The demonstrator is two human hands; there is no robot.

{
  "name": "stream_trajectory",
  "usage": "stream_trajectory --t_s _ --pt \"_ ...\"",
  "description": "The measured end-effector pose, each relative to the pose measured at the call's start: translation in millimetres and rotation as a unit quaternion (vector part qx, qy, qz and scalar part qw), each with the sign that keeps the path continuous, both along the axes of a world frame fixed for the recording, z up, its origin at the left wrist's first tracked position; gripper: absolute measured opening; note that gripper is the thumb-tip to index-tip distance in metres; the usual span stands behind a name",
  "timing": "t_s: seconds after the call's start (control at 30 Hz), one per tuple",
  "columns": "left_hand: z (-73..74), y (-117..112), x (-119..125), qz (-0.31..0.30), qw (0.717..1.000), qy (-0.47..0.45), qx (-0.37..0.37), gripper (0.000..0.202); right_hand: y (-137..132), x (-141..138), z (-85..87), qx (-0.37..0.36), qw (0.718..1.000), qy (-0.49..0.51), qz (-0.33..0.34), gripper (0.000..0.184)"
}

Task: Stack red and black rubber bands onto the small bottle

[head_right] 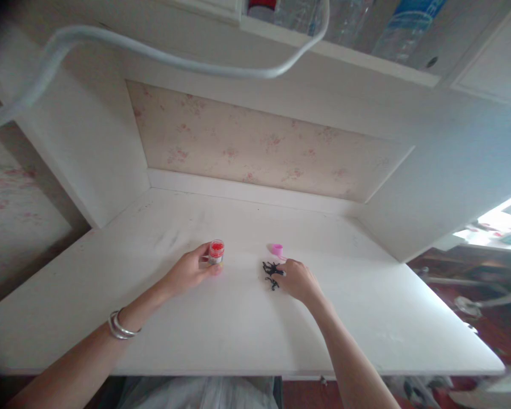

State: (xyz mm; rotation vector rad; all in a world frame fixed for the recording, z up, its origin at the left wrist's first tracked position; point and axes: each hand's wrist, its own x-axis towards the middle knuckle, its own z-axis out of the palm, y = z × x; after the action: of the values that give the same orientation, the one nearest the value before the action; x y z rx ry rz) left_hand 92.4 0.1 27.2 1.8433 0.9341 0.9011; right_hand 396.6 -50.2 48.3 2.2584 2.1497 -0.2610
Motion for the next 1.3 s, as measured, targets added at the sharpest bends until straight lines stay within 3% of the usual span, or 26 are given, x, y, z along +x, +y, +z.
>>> stream_trajectory --t_s 0.17,0.37,0.57,0.8,0.9,1.07,1.2,1.3 --pt "-5.8 0.2 0.0 -0.009 1.0 -0.014 -0.009 0.05 3.4 -4.7 -11.7 0.016 1.0 -0.021 -0.006 0.026" --pt "-10.3 2.0 0.4 0.008 1.0 -0.013 -0.007 0.053 0.2 4.7 -4.9 0.068 0.998 0.007 0.006 0.026" --pt "-10.4 -0.2 0.5 0.026 1.0 0.001 -0.003 0.048 -7.7 1.8 27.6 0.13 0.984 0.121 0.019 0.027" --pt "-8.4 -4.5 2.2 0.013 1.0 0.006 -0.004 0.04 -6.4 -69.6 78.8 0.191 0.95 0.22 0.113 0.022" --pt "-7.7 -6.5 3.0 0.014 1.0 -0.007 -0.003 0.039 6.6 -99.4 89.8 0.175 0.947 0.215 0.164 0.022" --pt "-7.7 -7.0 3.6 0.023 0.999 -0.002 0.022 0.035 38.9 -124.2 100.4 0.096 0.96 0.097 0.243 0.021" --pt "-6.6 -6.9 1.9 0.02 0.999 0.001 0.03 0.035 63.3 -134.6 109.2 -0.006 0.964 0.05 0.261 0.018" --pt "-5.7 -8.1 0.6 0.013 0.999 -0.002 0.032 0.033 76.4 -141.0 110.0 -0.049 0.967 0.044 0.248 0.027"
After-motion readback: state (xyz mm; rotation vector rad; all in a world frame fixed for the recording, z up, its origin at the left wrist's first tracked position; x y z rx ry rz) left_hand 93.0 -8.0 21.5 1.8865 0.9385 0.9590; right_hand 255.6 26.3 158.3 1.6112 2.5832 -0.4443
